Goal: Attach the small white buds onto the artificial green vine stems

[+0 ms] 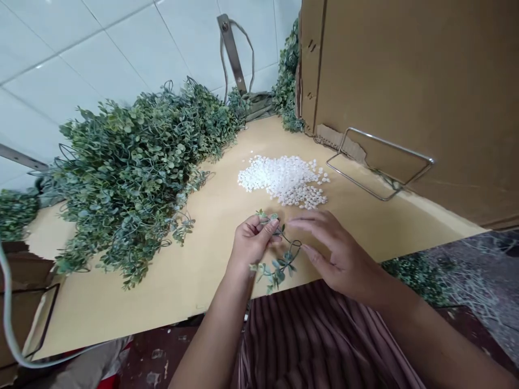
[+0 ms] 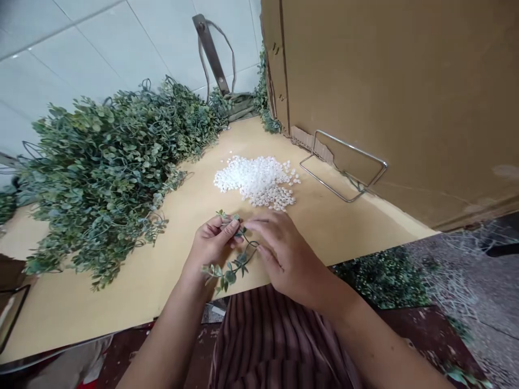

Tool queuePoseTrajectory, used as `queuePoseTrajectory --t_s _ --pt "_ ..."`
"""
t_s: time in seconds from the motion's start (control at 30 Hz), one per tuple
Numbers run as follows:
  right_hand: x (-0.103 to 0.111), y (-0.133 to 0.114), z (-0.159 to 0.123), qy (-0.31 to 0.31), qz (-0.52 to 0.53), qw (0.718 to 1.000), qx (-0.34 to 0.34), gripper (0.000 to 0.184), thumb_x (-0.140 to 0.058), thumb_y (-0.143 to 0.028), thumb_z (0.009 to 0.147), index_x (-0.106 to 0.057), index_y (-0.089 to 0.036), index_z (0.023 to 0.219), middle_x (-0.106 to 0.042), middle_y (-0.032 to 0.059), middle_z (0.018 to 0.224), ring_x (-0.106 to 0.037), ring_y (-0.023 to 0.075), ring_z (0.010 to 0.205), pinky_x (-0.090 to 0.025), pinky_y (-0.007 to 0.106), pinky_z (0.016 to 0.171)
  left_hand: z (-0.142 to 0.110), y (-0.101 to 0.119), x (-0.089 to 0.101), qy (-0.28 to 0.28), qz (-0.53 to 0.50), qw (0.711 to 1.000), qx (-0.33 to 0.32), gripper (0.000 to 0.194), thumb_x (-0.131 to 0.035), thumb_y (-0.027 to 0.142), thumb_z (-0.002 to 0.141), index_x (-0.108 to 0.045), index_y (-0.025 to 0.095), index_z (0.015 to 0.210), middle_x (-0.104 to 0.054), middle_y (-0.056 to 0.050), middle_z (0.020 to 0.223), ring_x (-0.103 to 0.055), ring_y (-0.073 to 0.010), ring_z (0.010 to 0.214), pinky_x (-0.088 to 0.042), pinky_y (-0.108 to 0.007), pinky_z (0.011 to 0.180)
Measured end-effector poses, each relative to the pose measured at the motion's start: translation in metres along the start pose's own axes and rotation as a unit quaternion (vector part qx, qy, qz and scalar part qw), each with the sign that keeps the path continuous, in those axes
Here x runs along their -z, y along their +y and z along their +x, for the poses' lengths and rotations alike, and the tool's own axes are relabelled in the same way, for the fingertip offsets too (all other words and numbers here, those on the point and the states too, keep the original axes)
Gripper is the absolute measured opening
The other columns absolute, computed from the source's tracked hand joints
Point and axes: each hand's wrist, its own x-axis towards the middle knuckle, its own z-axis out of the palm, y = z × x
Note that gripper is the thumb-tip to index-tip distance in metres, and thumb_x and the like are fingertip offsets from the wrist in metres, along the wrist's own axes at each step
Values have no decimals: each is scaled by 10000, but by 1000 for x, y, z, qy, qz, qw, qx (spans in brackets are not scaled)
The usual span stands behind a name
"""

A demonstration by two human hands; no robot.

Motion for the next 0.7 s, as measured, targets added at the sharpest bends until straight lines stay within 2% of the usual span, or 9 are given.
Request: queuePoseTrajectory --t_s 0.1,0.17,0.3,0.37,0.43,0.5,0.6,0.63,0.7 --pt "-1 -12 -1 -25 -27 998 50 402 -394 -12 830 -516 -166 1181 -570 131 1134 -475 241 1146 -427 464 1002 4 -5 -1 2 -21 1000 -7 315 -813 342 540 -593 141 643 -594 42 493 -523 -66 407 -364 -164 393" --pt "-5 -17 -1 -29 -59 995 79 351 -428 -33 835 -552 -129 1148 -582 153 1108 -465 266 1140 -424 480 997 5 -7 -3 1 -28 1000 -10 316 -808 339 538 -574 147 628 -579 52 491 -500 -58 410 -374 -168 407" --pt "-15 -16 -1 -17 -68 994 83 226 -453 -78 862 -621 -101 1011 -639 150 940 -537 266 983 -492 454 871 3 -11 -8 -7 -17 1000 -18 321 -800 318 527 -538 148 601 -539 62 497 -457 -42 430 -354 -165 422" --pt "-16 -10 -1 2 -35 998 58 200 -454 -107 881 -620 -120 991 -652 124 887 -570 239 894 -511 408 803 3 -12 -7 -19 3 1000 -23 310 -781 312 560 -518 155 603 -500 73 487 -430 -39 425 -341 -167 421" --pt "-15 -5 -2 22 0 1000 8 168 -462 -149 897 -618 -143 960 -656 102 858 -592 214 830 -515 361 749 1 -12 -1 -20 43 998 -35 272 -765 294 595 -541 156 667 -525 61 546 -452 -50 460 -366 -177 450" --pt "-14 -1 -3 29 36 997 -59 165 -458 -190 906 -619 -151 907 -655 89 820 -607 199 781 -512 325 702 -3 -11 6 20 105 991 -78 266 -752 279 624 -597 158 804 -587 17 691 -523 -82 574 -423 -202 521" --pt "-16 1 -6 22 105 984 -143 206 -438 -243 912 -619 -146 905 -665 83 809 -629 188 752 -510 298 676 -14 -5 15 85 186 962 -182 294 -715 279 685 -651 176 953 -613 -48 906 -576 -148 827 -481 -269 712" --pt "-18 2 -7 16 132 978 -163 219 -429 -257 915 -619 -147 915 -669 78 806 -634 183 746 -510 289 675 -18 -3 16 81 199 955 -207 259 -692 282 715 -668 183 953 -614 -57 932 -574 -162 881 -477 -288 772" --pt "-21 2 -8 5 178 965 -195 242 -412 -285 923 -615 -154 922 -673 66 794 -639 176 736 -513 278 675 -27 2 13 32 200 955 -217 219 -663 277 750 -689 190 950 -624 -64 946 -580 -173 913 -468 -308 835"
